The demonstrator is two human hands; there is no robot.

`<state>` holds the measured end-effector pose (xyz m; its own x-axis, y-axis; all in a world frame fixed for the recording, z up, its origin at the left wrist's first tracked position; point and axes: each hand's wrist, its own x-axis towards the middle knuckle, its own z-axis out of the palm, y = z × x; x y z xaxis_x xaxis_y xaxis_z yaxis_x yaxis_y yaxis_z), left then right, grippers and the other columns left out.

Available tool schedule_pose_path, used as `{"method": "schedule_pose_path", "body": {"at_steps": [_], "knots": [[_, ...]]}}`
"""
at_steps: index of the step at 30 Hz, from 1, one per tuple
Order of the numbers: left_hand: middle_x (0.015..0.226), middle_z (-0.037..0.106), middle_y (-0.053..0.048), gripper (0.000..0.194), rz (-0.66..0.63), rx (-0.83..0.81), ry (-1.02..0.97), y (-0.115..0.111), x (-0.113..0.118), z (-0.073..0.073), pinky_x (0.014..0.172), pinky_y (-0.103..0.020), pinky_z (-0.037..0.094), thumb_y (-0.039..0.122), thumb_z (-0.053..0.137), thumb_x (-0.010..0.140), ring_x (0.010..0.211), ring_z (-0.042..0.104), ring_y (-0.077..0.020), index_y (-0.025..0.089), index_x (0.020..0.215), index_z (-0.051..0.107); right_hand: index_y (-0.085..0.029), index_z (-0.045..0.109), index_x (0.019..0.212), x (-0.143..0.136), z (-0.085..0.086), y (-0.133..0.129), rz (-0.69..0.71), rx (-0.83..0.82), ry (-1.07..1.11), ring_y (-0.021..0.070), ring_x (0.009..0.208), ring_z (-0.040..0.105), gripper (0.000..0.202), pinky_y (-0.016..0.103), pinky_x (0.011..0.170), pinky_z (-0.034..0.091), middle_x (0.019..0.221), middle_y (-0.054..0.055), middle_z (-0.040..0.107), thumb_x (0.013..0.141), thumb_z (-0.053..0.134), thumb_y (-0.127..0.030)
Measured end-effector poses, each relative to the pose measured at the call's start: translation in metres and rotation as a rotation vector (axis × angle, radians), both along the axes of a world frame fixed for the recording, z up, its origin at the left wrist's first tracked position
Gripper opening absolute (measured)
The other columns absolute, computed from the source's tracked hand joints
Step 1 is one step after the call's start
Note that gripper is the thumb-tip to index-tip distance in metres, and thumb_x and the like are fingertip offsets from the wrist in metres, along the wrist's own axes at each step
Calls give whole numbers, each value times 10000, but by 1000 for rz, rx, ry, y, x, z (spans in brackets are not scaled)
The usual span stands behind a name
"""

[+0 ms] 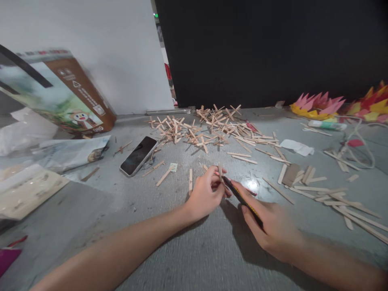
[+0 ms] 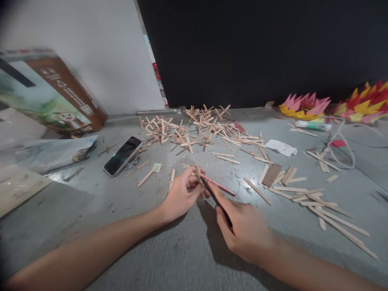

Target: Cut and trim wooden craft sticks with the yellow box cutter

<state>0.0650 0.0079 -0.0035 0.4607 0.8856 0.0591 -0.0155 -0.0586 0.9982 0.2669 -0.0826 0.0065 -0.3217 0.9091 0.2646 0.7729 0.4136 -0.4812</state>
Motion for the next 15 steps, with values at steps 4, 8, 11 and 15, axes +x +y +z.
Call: {"method": "schedule_pose_path", "body": {"at_steps": [4,8,11,15], "knots": [[890,757,-41,213,-2,4,-1,0,0,-1,772,-375,623,222,622,988,778,774,-197,203,1189,552,-231,330,1735,0,-1,0,-5,2,-13,157,555,738,657,241,535,521,967,70,861,1085,426,-233],[881,745,-32,193,-3,-1,-9,0,0,-1,765,-368,619,213,617,993,774,767,-192,206,1173,548,-222,328,1734,1,-1,0,4,-2,-21,163,536,724,657,242,503,481,893,54,851,1085,429,-229],[884,745,-32,187,0,-1,-9,0,0,-1,765,-353,613,196,615,986,774,767,-187,203,1160,548,-213,323,1736,1,-2,0,16,-10,-11,168,537,723,658,246,513,488,880,53,847,1087,427,-231],[882,742,-24,188,3,-10,-8,1,1,0,769,-326,602,184,620,973,756,761,-169,203,1145,549,-205,330,1736,1,-2,1,11,-18,-9,177,569,745,656,251,551,531,924,72,856,1087,425,-230]]}}
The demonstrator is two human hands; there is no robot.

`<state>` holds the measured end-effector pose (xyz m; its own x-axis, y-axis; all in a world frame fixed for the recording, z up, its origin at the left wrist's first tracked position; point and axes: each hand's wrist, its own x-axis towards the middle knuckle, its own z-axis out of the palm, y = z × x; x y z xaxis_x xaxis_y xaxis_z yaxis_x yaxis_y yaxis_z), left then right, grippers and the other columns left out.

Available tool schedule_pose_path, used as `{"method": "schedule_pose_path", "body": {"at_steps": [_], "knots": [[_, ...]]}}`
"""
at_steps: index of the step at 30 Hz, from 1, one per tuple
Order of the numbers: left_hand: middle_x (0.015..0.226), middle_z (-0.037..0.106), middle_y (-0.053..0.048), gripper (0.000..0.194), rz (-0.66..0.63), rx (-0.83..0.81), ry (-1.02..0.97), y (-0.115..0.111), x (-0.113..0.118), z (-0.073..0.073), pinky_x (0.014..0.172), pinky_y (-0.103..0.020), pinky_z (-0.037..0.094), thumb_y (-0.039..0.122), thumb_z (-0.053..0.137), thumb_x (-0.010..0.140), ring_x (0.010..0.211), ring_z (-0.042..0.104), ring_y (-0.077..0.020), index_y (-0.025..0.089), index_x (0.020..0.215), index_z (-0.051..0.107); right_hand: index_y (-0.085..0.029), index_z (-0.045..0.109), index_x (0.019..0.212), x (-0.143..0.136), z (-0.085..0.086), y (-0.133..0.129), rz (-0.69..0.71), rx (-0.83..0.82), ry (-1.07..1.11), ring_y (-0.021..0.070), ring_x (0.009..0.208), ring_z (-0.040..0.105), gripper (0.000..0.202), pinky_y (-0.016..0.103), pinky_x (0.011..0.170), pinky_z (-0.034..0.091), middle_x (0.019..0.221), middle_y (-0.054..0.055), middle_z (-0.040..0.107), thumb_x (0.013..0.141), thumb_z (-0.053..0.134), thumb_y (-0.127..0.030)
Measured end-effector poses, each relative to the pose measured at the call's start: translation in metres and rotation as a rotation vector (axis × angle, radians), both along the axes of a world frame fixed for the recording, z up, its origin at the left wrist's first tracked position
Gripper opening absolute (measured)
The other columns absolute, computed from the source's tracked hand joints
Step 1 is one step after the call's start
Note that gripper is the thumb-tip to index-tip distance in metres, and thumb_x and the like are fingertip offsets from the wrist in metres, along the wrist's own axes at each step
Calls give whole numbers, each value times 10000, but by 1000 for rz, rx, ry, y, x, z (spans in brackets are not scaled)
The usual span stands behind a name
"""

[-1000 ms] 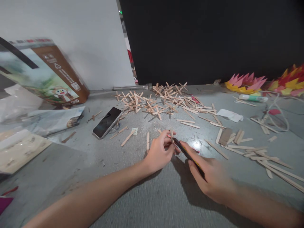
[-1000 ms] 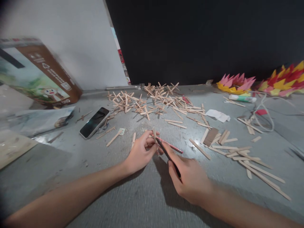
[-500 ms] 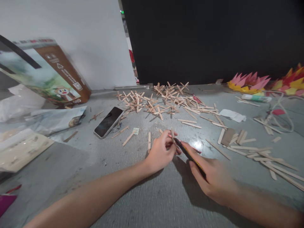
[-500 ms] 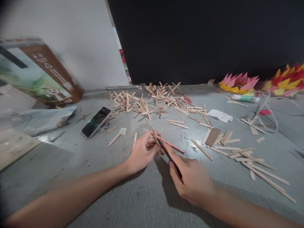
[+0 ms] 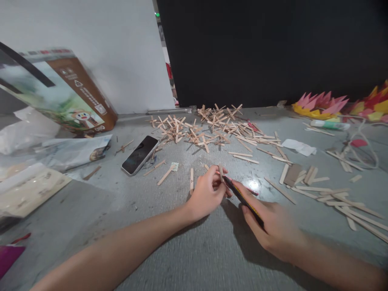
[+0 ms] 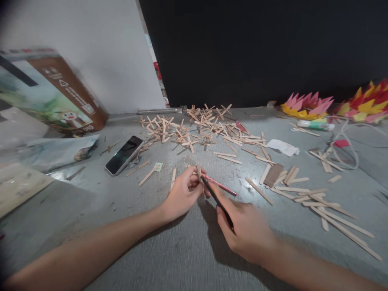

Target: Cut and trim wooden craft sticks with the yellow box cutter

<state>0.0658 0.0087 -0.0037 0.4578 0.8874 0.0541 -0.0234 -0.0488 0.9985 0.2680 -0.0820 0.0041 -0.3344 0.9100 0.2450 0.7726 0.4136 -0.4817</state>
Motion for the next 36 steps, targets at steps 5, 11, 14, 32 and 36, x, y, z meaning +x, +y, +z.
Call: {"method": "schedule_pose_path", "body": {"at_steps": [5,11,14,32,36], "knots": [[870,731,-13,175,1,-12,-2,-1,0,3,768,-313,589,167,622,962,737,747,-157,203,1116,545,-247,271,1756,0,0,0,14,-6,9,196,748,823,685,260,652,605,1156,97,856,1090,429,-216],[862,713,-11,150,-6,-15,-13,-1,0,4,763,-302,583,164,607,973,735,736,-150,197,1101,537,-309,215,1767,1,-2,0,13,1,-19,244,938,849,698,322,740,663,1384,96,783,1101,412,-231],[865,713,-15,147,-11,-17,-23,-1,1,3,755,-303,585,159,594,977,729,736,-150,195,1106,532,-323,195,1770,1,-3,1,14,-1,-21,259,1026,842,708,343,783,676,1445,97,748,1102,414,-241],[869,695,-5,167,-7,-27,-31,-2,1,4,738,-301,591,108,573,960,707,724,-138,192,1098,533,-235,281,1752,1,0,0,7,8,-29,188,603,779,679,247,547,548,999,80,869,1091,434,-241],[869,690,-3,149,-10,-40,-42,-2,1,5,734,-290,589,116,568,972,707,716,-130,195,1092,530,-238,281,1753,1,0,0,15,23,-30,203,702,814,684,261,609,580,1092,101,863,1085,429,-241]]}}
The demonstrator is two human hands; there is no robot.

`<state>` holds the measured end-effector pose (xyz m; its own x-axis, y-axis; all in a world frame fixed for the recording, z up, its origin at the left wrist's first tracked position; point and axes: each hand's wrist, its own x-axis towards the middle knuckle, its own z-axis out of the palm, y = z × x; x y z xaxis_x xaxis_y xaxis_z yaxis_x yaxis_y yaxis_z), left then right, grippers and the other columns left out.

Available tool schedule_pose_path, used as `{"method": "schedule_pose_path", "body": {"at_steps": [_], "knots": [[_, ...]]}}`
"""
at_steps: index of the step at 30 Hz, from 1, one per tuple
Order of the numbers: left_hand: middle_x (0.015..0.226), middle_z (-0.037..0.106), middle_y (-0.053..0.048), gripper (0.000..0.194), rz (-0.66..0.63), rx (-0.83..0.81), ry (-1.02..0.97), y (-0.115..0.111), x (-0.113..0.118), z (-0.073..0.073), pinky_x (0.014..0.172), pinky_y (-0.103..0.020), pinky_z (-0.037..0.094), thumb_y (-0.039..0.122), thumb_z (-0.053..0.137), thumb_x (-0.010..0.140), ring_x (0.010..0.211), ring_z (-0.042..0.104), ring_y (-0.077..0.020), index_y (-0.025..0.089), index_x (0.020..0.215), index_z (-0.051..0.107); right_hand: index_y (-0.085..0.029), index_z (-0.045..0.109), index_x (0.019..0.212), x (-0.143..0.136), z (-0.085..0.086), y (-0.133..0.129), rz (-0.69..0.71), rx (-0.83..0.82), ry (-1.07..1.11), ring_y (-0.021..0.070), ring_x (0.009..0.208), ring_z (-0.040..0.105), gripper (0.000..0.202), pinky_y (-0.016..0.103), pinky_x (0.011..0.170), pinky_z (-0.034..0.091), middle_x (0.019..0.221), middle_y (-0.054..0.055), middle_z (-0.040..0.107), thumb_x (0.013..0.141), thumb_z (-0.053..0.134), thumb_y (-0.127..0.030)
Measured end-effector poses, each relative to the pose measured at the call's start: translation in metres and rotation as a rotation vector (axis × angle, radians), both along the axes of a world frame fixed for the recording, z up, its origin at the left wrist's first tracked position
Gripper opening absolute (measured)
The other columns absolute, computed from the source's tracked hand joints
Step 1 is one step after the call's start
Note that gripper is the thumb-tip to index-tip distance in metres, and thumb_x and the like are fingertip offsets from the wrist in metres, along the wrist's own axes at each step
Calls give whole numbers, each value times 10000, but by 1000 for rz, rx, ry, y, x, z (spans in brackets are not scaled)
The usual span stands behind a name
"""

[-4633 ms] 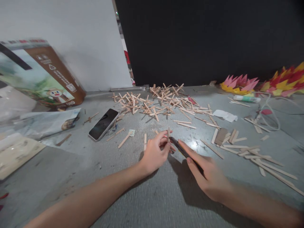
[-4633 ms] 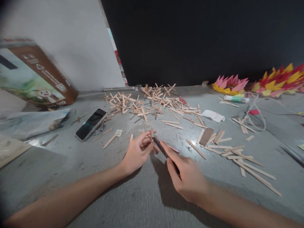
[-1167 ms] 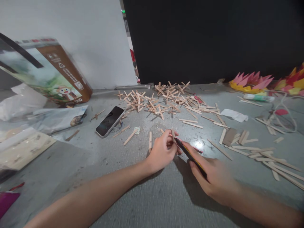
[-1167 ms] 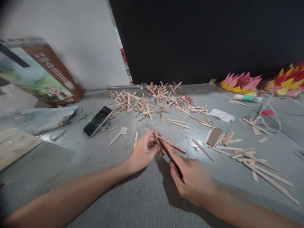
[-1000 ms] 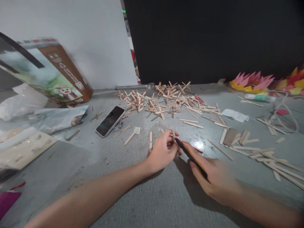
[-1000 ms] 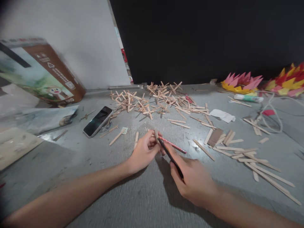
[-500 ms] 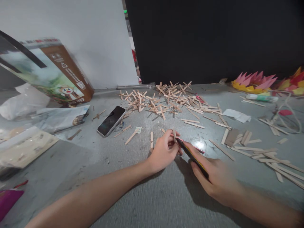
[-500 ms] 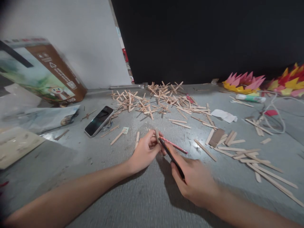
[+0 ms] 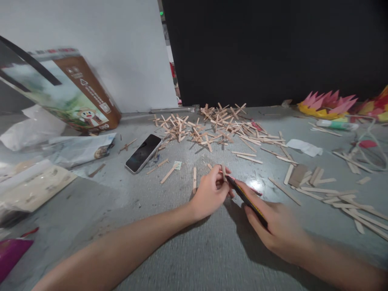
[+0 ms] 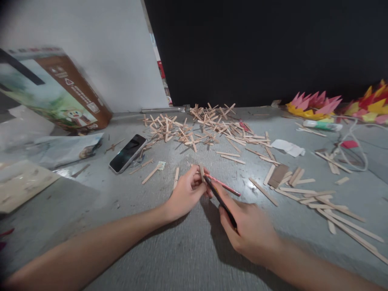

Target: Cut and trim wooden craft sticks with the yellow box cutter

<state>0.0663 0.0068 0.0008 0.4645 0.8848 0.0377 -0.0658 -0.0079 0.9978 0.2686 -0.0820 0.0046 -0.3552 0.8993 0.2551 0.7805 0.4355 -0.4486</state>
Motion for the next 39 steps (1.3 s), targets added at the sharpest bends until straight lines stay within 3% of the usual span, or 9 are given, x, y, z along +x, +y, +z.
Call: {"method": "schedule_pose_path", "body": {"at_steps": [4,11,16,34,39], "knots": [[879,689,-5,141,6,4,-1,0,0,0,731,-284,585,122,571,976,700,710,-124,195,1090,532,-234,283,1752,0,-1,1,-4,-15,-7,180,549,743,673,255,558,536,912,58,858,1093,417,-247],[881,688,-4,137,9,6,-13,0,0,-1,718,-277,578,154,605,975,696,708,-123,197,1085,536,-218,306,1743,1,-2,0,-13,-28,-5,168,477,685,653,248,526,501,817,42,834,1101,415,-269],[871,683,-1,138,6,-1,-18,0,0,0,718,-276,575,151,607,971,691,702,-121,197,1080,536,-230,298,1744,1,0,0,-5,-25,2,164,525,719,658,242,529,518,930,59,858,1098,421,-265],[878,683,-2,141,2,0,-2,0,0,1,735,-282,574,121,577,969,699,705,-122,196,1078,529,-249,285,1750,1,1,0,-15,-42,-19,176,538,722,664,251,529,499,861,45,842,1101,425,-262],[877,683,-6,140,2,-4,8,0,0,1,736,-284,575,118,569,969,702,712,-127,195,1079,527,-239,296,1748,1,-1,1,-7,-24,-6,188,571,748,658,267,532,524,971,76,862,1104,428,-272]]}}
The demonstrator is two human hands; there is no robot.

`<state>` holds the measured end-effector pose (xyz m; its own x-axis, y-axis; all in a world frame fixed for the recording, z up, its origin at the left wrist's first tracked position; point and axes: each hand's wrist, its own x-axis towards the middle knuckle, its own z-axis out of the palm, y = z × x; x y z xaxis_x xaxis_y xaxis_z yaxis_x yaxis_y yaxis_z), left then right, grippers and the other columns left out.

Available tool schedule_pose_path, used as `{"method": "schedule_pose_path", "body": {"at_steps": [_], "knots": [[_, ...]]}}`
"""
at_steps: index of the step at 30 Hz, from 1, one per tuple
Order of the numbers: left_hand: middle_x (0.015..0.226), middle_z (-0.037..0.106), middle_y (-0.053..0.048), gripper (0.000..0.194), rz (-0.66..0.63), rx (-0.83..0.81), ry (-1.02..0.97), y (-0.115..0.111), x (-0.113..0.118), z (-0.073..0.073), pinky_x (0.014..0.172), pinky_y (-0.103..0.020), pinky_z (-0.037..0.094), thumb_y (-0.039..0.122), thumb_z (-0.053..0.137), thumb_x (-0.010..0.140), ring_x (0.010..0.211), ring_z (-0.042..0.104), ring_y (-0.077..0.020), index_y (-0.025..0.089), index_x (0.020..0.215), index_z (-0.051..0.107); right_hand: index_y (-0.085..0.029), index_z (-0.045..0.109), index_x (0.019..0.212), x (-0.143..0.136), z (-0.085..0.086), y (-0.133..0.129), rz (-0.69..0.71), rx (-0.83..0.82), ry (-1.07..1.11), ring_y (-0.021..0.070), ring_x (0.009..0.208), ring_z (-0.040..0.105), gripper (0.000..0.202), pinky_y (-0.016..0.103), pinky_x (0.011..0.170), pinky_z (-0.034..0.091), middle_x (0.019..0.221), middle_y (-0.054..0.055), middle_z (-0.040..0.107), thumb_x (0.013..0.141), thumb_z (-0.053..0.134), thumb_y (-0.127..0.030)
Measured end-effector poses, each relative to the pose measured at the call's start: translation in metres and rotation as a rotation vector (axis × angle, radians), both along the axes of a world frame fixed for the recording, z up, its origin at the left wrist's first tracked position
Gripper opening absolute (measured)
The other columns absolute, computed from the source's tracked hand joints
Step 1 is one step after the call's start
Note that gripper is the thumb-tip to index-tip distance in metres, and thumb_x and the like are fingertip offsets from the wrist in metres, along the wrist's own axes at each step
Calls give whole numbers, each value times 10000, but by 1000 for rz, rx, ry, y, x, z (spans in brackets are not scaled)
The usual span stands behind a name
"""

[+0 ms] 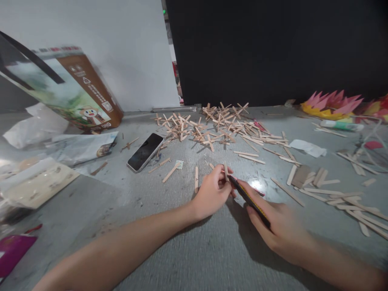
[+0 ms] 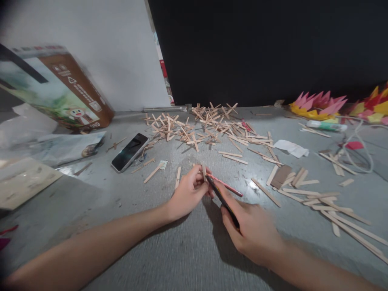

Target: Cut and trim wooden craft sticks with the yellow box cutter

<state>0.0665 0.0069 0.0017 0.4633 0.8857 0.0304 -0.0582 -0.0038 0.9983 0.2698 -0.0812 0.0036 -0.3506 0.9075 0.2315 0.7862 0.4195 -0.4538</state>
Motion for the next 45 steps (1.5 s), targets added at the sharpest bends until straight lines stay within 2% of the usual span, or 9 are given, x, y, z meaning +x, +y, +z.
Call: {"method": "schedule_pose_path", "body": {"at_steps": [4,9,14,19,24,31,37,42,45], "knots": [[878,688,-8,149,0,0,2,0,0,0,730,-286,576,122,580,964,700,712,-131,197,1081,528,-271,260,1758,0,1,0,9,-12,4,180,606,769,676,265,576,555,1033,63,865,1105,432,-270],[882,690,-7,159,5,-2,-14,0,1,0,717,-271,569,130,604,954,690,699,-121,201,1075,529,-256,286,1751,-1,3,0,-7,-10,-12,189,558,750,659,259,508,514,901,43,858,1107,421,-281],[886,682,-7,145,4,-10,-13,0,1,0,720,-278,575,140,592,964,693,700,-124,199,1078,526,-253,292,1748,0,2,0,-1,10,-2,190,620,775,664,259,551,551,1019,69,866,1098,432,-272],[889,685,-9,150,4,-10,1,0,0,-1,722,-280,574,122,576,963,691,706,-125,195,1085,526,-214,328,1734,0,1,0,1,2,-9,183,522,725,643,255,519,523,866,58,848,1101,421,-272],[870,682,-2,155,6,-6,1,1,0,-2,722,-279,579,140,601,964,693,712,-129,198,1088,528,-231,314,1741,-1,2,0,1,-10,19,192,633,785,651,252,565,551,987,82,862,1100,422,-251],[870,677,1,145,11,-9,-10,2,1,-5,715,-286,586,144,590,968,687,708,-129,203,1085,529,-267,289,1752,0,3,0,-3,-9,5,183,650,793,659,253,583,560,1089,89,865,1107,423,-258],[865,670,5,150,8,-18,-15,0,1,-2,717,-284,580,139,589,962,686,710,-128,199,1083,524,-245,300,1747,0,0,0,0,-12,-3,193,623,773,640,261,568,546,976,76,862,1118,414,-276],[863,671,4,157,10,-28,-16,0,1,-1,703,-275,577,114,575,951,675,703,-123,197,1072,521,-243,288,1749,0,1,1,7,-20,5,188,624,771,645,266,583,555,1021,82,861,1118,415,-272],[866,671,4,154,8,-24,-24,1,2,-2,699,-276,578,116,572,955,673,701,-124,197,1074,518,-251,290,1749,0,1,0,6,-21,3,182,599,759,648,257,555,536,974,68,860,1116,427,-278]]}}
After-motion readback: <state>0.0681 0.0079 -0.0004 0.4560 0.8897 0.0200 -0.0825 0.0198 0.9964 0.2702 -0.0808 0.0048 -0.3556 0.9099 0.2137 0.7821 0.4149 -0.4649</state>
